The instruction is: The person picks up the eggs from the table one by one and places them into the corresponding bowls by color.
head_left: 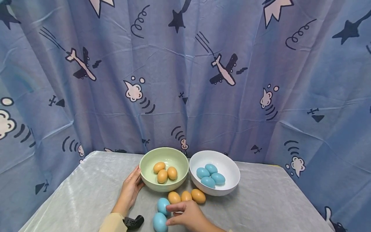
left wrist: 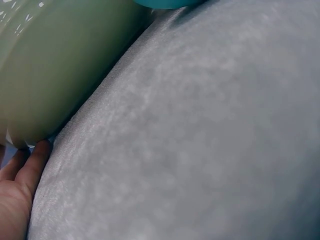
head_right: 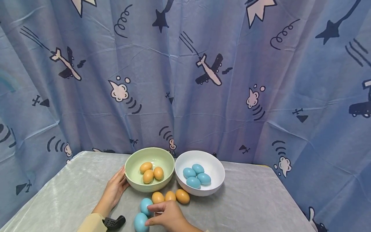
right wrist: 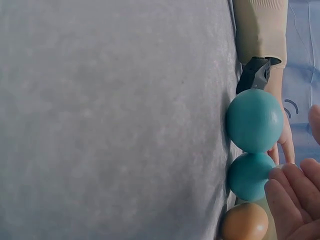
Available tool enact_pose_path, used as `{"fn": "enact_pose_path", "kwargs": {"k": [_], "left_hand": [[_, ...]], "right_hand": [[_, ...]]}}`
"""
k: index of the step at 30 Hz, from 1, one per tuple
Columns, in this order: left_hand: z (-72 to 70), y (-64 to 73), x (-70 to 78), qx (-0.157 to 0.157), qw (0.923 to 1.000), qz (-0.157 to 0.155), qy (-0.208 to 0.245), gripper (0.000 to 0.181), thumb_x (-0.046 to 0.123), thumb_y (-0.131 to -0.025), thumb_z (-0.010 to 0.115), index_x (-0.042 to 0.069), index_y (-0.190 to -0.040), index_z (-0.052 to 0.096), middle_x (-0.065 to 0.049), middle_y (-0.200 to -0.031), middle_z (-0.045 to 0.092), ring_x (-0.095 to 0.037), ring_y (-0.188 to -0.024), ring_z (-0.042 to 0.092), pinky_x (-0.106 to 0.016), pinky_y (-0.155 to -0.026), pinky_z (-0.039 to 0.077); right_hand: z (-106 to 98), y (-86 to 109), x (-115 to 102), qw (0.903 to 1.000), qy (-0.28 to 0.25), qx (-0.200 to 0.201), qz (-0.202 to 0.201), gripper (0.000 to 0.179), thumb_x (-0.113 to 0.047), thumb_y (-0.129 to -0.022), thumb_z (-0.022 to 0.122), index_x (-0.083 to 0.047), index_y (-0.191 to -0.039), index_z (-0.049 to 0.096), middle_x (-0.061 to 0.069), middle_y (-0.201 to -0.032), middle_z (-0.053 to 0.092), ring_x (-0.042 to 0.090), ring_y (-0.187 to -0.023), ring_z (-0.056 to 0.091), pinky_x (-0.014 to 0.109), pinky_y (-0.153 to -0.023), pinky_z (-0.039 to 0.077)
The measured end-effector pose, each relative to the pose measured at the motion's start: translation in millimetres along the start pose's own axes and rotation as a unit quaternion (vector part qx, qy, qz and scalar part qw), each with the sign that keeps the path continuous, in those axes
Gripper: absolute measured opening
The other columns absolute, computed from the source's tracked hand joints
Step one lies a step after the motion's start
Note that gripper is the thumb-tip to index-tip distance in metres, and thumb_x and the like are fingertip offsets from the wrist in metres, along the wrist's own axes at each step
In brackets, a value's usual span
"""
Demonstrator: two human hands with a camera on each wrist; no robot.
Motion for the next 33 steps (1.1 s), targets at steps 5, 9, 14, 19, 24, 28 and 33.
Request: {"fn": "enact_pose_path", "kwargs": {"k": [5, 9, 14, 19, 24, 28, 33], "left_hand": [[-0.5, -0.4, -0.5, 0.001, 1.0, -0.002, -0.002, 0.066, 0.038, -0.106, 0.045, 0.005, -0.158, 0.021, -0.013, -0.165, 0.021, -0.03, -0.152, 0.023, -0.055, -0.12, 0.028], [-1.0, -0.5, -0.6, 0.0, 1.0, -0.001, -0.008, 0.067, 0.039, -0.106, 0.045, 0.006, -0.159, 0.02, -0.012, -0.165, 0.02, -0.03, -0.152, 0.022, -0.054, -0.12, 0.028], [-0.2, 0.0, -0.7, -0.004, 1.0, -0.001, -0.005, 0.067, 0.038, -0.106, 0.045, 0.005, -0.159, 0.019, -0.013, -0.165, 0.019, -0.03, -0.152, 0.021, -0.055, -0.12, 0.027], [0.8, 1.1, 0.1, -0.003, 1.0, -0.001, -0.004, 0.067, 0.038, -0.106, 0.045, 0.005, -0.158, 0.02, -0.013, -0.165, 0.02, -0.03, -0.152, 0.022, -0.055, -0.12, 0.027], [-0.1, 1.0, 0.1, -0.002, 1.0, 0.0, -0.005, 0.067, 0.039, -0.106, 0.045, 0.006, -0.158, 0.02, -0.013, -0.165, 0.02, -0.03, -0.152, 0.023, -0.054, -0.12, 0.027], [-0.8, 0.7, -0.1, -0.002, 1.0, -0.001, -0.004, 0.067, 0.039, -0.106, 0.045, 0.006, -0.159, 0.02, -0.012, -0.165, 0.02, -0.03, -0.152, 0.022, -0.054, -0.12, 0.027], [-1.1, 0.4, -0.5, -0.004, 1.0, -0.001, -0.007, 0.067, 0.04, -0.106, 0.045, 0.007, -0.159, 0.02, -0.011, -0.165, 0.019, -0.03, -0.152, 0.021, -0.054, -0.12, 0.027]], "right_hand": [[6.3, -0.6, -0.7, 0.9998, 0.002, -0.02, 0.0, 0.035, -0.005, -0.075, 0.086, 0.0, -0.108, 0.076, 0.014, -0.108, 0.076, 0.021, -0.103, 0.072, 0.035, -0.087, 0.06], [11.8, -0.3, -2.3, 0.9996, 0.003, -0.026, -0.01, 0.034, -0.004, -0.074, 0.086, 0.0, -0.106, 0.076, 0.014, -0.104, 0.077, 0.018, -0.098, 0.072, 0.033, -0.084, 0.06], [14.9, -2.2, -2.3, 0.9994, 0.023, -0.02, -0.016, 0.032, -0.003, -0.073, 0.087, -0.001, -0.104, 0.077, 0.013, -0.1, 0.077, 0.02, -0.095, 0.073, 0.035, -0.083, 0.06], [19.3, -4.7, -2.2, 0.9987, 0.038, -0.03, -0.016, 0.033, -0.006, -0.073, 0.087, -0.002, -0.104, 0.077, 0.014, -0.101, 0.077, 0.023, -0.098, 0.074, 0.037, -0.084, 0.06], [24.0, -7.3, -1.6, 0.9981, 0.043, -0.041, -0.019, 0.033, -0.008, -0.074, 0.087, -0.003, -0.106, 0.077, 0.013, -0.103, 0.077, 0.024, -0.1, 0.074, 0.036, -0.084, 0.06], [27.8, -9.8, 1.4, 0.9981, 0.043, -0.04, -0.016, 0.032, -0.009, -0.074, 0.087, -0.005, -0.105, 0.078, 0.012, -0.102, 0.077, 0.021, -0.097, 0.074, 0.034, -0.083, 0.06], [32.2, -12.1, 3.6, 0.9978, 0.049, -0.042, -0.014, 0.033, -0.005, -0.074, 0.086, -0.004, -0.106, 0.077, 0.012, -0.099, 0.078, 0.018, -0.092, 0.074, 0.031, -0.08, 0.061]]}}
Point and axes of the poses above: each hand's wrist, its own y-axis away from the middle knuckle, its own z-axis out of the palm, x = y × z, the point moved 8 cm from there along -y, towards the middle knuckle
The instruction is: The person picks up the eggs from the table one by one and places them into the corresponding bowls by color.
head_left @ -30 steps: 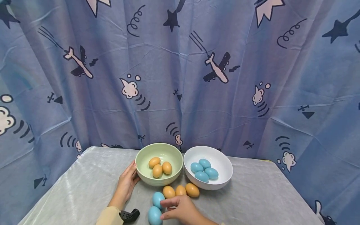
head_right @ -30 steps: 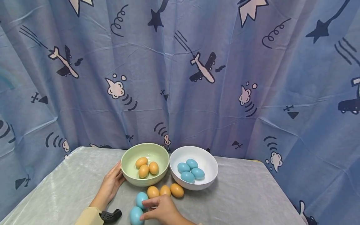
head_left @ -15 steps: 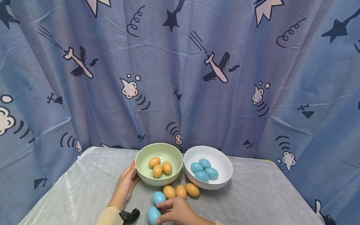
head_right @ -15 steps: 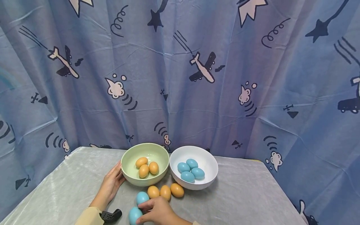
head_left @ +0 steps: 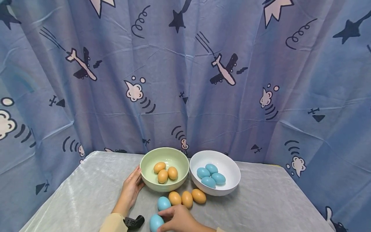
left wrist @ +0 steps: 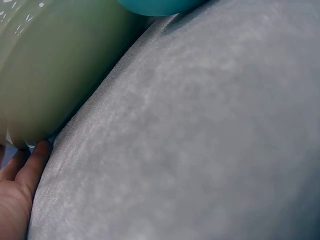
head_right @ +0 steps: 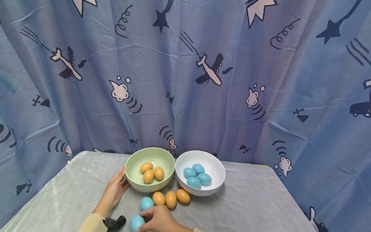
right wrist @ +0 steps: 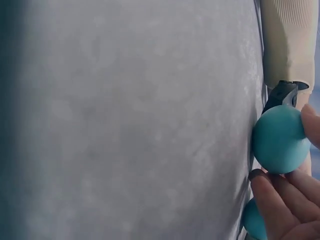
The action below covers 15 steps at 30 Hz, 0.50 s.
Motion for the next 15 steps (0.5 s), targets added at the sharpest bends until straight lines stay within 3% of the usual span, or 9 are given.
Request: {"fn": "enact_pose_path", "kwargs": {"k": [15], "left_hand": [[-0.4, -2.7, 0.2, 0.012, 0.9999, -0.004, -0.004, 0.067, 0.041, -0.105, 0.046, 0.007, -0.158, 0.023, -0.011, -0.165, 0.023, -0.029, -0.152, 0.024, -0.053, -0.12, 0.029]], "right_hand": [[0.6, -1.5, 1.5, 0.9999, 0.006, 0.013, 0.009, 0.033, -0.001, -0.072, 0.085, -0.005, -0.104, 0.078, 0.012, -0.093, 0.078, 0.018, -0.088, 0.075, 0.033, -0.081, 0.06]]}}
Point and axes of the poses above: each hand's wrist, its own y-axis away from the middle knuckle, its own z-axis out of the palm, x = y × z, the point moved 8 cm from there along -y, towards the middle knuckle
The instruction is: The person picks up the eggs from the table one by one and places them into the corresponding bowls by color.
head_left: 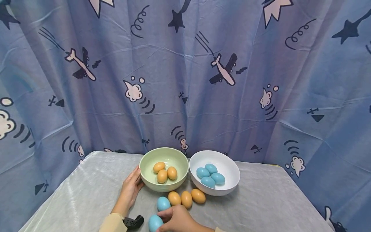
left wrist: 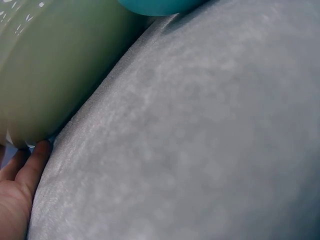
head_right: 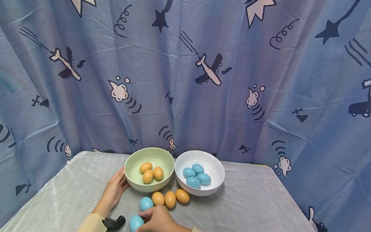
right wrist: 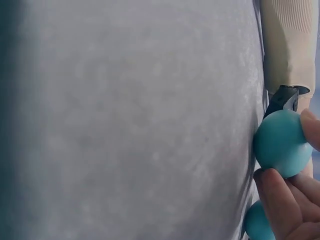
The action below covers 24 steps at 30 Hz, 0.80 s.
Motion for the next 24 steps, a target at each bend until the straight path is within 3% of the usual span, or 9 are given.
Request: {"fn": "enact_pose_path", "kwargs": {"k": [8, 16, 24], "left_hand": [[1.8, 1.6, -0.4, -0.008, 1.0, -0.001, 0.0, 0.067, 0.04, -0.106, 0.046, 0.006, -0.159, 0.021, -0.012, -0.165, 0.021, -0.03, -0.152, 0.023, -0.055, -0.119, 0.028], [2.4, 1.8, 1.6, -0.018, 0.9998, 0.006, 0.003, 0.066, 0.038, -0.106, 0.044, 0.006, -0.159, 0.019, -0.013, -0.166, 0.018, -0.031, -0.153, 0.02, -0.055, -0.12, 0.026], [1.6, 2.4, 0.2, -0.021, 0.9997, 0.006, 0.007, 0.065, 0.037, -0.107, 0.043, 0.006, -0.159, 0.019, -0.012, -0.166, 0.018, -0.03, -0.153, 0.02, -0.055, -0.121, 0.026]], "right_hand": [[-7.6, 5.8, -11.8, 0.9997, -0.023, 0.008, 0.002, 0.037, -0.004, -0.072, 0.087, -0.004, -0.107, 0.077, 0.012, -0.099, 0.078, 0.019, -0.094, 0.074, 0.036, -0.085, 0.06], [-26.4, 11.5, -30.6, 0.998, -0.028, 0.029, -0.048, 0.043, -0.003, -0.07, 0.088, 0.003, -0.11, 0.074, 0.015, -0.1, 0.077, 0.009, -0.092, 0.071, 0.018, -0.077, 0.057], [-49.1, 16.5, -35.4, 0.9977, -0.036, 0.051, -0.027, 0.045, -0.005, -0.07, 0.088, 0.001, -0.112, 0.074, 0.013, -0.105, 0.076, 0.017, -0.095, 0.073, 0.026, -0.077, 0.061]]}}
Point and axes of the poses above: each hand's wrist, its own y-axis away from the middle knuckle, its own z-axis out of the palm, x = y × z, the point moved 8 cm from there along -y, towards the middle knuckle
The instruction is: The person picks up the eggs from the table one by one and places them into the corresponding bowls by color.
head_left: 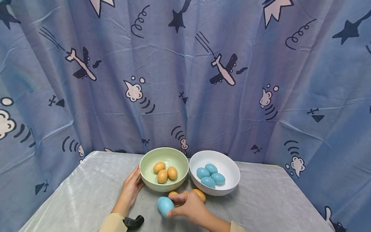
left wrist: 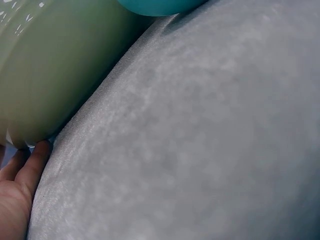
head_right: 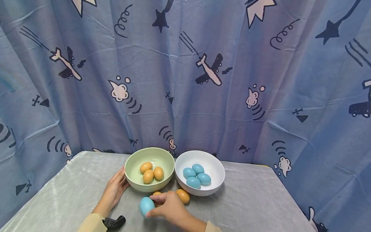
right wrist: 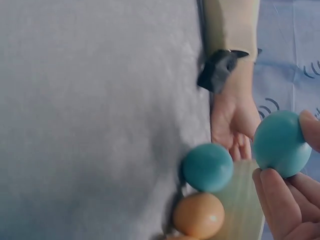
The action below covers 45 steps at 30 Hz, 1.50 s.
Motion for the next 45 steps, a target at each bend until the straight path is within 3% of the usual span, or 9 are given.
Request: {"fn": "enact_pose_path", "kwargs": {"k": [6, 11, 16, 21, 29, 34, 37, 45], "left_hand": [[0.2, -0.1, 0.2, 0.003, 1.0, -0.001, 0.004, 0.066, 0.037, -0.107, 0.044, 0.005, -0.159, 0.019, -0.013, -0.165, 0.019, -0.03, -0.152, 0.021, -0.054, -0.12, 0.027], [0.6, 0.5, 1.4, 0.007, 1.0, 0.0, 0.001, 0.066, 0.037, -0.107, 0.044, 0.005, -0.158, 0.019, -0.013, -0.165, 0.02, -0.029, -0.151, 0.023, -0.053, -0.12, 0.029], [0.6, 0.4, 0.9, 0.006, 0.9999, -0.002, -0.01, 0.067, 0.04, -0.106, 0.044, 0.006, -0.159, 0.02, -0.011, -0.165, 0.021, -0.028, -0.152, 0.024, -0.047, -0.118, 0.034], [-0.7, -0.9, 0.2, 0.006, 0.9999, -0.001, -0.014, 0.068, 0.042, -0.105, 0.046, 0.007, -0.159, 0.021, -0.011, -0.165, 0.021, -0.028, -0.152, 0.023, -0.043, -0.116, 0.037], [-0.7, -0.6, 0.1, -0.005, 0.9999, -0.001, -0.015, 0.068, 0.041, -0.106, 0.044, 0.007, -0.159, 0.018, -0.011, -0.166, 0.02, -0.028, -0.152, 0.023, -0.024, -0.101, 0.048], [-0.4, 0.4, 0.3, -0.002, 0.9999, -0.006, -0.01, 0.067, 0.04, -0.107, 0.043, 0.007, -0.159, 0.017, -0.012, -0.166, 0.019, -0.028, -0.152, 0.022, -0.042, -0.117, 0.037], [0.0, 0.9, 0.5, -0.003, 0.9999, -0.005, -0.009, 0.067, 0.039, -0.107, 0.043, 0.007, -0.159, 0.017, -0.012, -0.166, 0.018, -0.029, -0.152, 0.021, -0.05, -0.12, 0.03], [0.1, 0.3, 0.4, -0.002, 0.9999, -0.003, -0.01, 0.066, 0.039, -0.107, 0.043, 0.007, -0.159, 0.018, -0.011, -0.165, 0.02, -0.027, -0.152, 0.023, -0.043, -0.117, 0.036]], "right_hand": [[-18.2, 0.0, -10.2, 0.9994, 0.003, 0.02, -0.029, 0.044, -0.009, -0.072, 0.088, 0.0, -0.114, 0.074, 0.015, -0.108, 0.076, 0.022, -0.098, 0.074, 0.022, -0.073, 0.059], [-27.7, -0.7, -14.1, 0.9991, -0.004, 0.029, -0.029, 0.046, -0.009, -0.074, 0.086, 0.001, -0.116, 0.072, 0.015, -0.111, 0.075, 0.023, -0.104, 0.072, 0.022, -0.076, 0.059], [-37.1, -0.8, -14.8, 0.9989, 0.002, 0.036, -0.029, 0.046, -0.013, -0.076, 0.086, -0.003, -0.118, 0.073, 0.012, -0.115, 0.074, 0.018, -0.106, 0.071, 0.023, -0.085, 0.058], [-50.6, -0.4, -17.2, 0.9977, 0.015, 0.058, -0.031, 0.048, -0.017, -0.075, 0.086, -0.004, -0.12, 0.072, 0.012, -0.113, 0.075, 0.012, -0.102, 0.071, 0.018, -0.082, 0.055], [-73.5, -0.5, -17.9, 0.9923, 0.046, 0.115, -0.008, 0.05, -0.021, -0.075, 0.086, -0.004, -0.12, 0.072, 0.011, -0.115, 0.075, 0.02, -0.106, 0.071, 0.033, -0.09, 0.058], [-85.1, -4.1, -17.0, 0.9895, 0.047, 0.136, -0.015, 0.049, -0.022, -0.077, 0.086, -0.004, -0.12, 0.072, 0.011, -0.116, 0.074, 0.019, -0.107, 0.071, 0.03, -0.089, 0.058], [-90.2, -4.3, -16.0, 0.9891, 0.03, 0.144, -0.008, 0.05, -0.018, -0.077, 0.086, 0.0, -0.121, 0.07, 0.015, -0.118, 0.072, 0.02, -0.105, 0.071, 0.027, -0.085, 0.059], [-103.3, -5.5, -13.3, 0.9805, 0.031, 0.194, 0.004, 0.048, -0.013, -0.074, 0.087, 0.002, -0.117, 0.072, 0.017, -0.111, 0.075, 0.024, -0.107, 0.071, 0.03, -0.089, 0.058]]}}
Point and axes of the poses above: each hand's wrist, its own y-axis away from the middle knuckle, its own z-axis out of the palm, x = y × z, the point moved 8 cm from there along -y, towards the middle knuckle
